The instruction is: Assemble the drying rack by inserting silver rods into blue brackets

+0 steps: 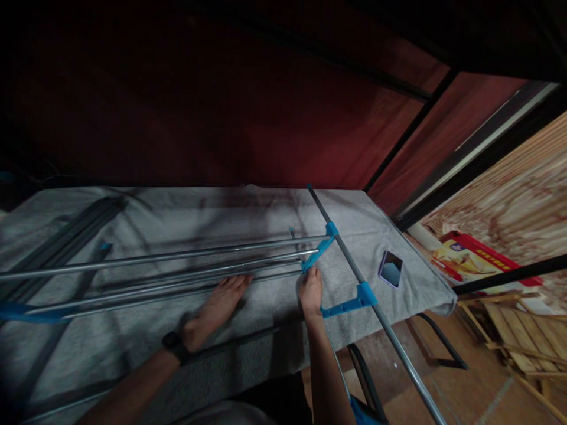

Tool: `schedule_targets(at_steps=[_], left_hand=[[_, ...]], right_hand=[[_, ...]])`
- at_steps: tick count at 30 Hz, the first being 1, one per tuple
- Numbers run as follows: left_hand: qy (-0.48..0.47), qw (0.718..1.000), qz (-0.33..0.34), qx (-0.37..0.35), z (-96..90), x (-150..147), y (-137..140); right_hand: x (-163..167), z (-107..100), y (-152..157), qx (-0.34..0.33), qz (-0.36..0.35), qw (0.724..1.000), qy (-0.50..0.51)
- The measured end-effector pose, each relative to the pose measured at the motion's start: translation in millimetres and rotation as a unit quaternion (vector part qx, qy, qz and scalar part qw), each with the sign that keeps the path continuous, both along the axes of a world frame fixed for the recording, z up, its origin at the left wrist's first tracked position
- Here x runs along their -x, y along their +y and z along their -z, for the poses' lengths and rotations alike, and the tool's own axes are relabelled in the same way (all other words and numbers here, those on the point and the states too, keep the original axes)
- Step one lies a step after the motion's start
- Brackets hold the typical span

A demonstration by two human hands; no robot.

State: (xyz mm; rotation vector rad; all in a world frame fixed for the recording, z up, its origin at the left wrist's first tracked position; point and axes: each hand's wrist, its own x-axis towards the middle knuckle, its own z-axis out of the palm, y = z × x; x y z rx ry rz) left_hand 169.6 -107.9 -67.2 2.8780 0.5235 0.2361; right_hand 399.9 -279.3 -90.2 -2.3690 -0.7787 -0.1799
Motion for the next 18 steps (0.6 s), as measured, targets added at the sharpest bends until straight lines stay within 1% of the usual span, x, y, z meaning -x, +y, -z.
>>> schedule_targets(at_steps=[4, 7, 11, 15, 18], left_hand=[[0.022, 0.999, -0.010, 0.027, -10.3, -1.8, -0.5], [0.019, 0.999, -0.026, 0.025, -15.0, -1.0, -4.6], [0.028, 0.999, -0.039, 0.022, -14.6, -2.6, -4.6], [0.012, 0.998, -0.053, 0.010, -15.5, -5.7, 1.9], [0.021, 0.998, -0.058, 0.012, -16.9, -6.8, 6.8]], right_hand=[[-1.6, 0.3, -0.1, -0.002, -0.007, 1.000, -0.005], [-1.6, 1.4, 0.0, 0.002, -0.008, 1.000, -0.006], [-0.2, 2.5, 0.7, 0.012, -0.001, 1.000, -0.007], [1.2, 3.6, 2.2, 0.024, 0.006, 1.000, -0.008], [2.1, 4.5, 3.3, 0.031, 0.009, 0.999, -0.008]])
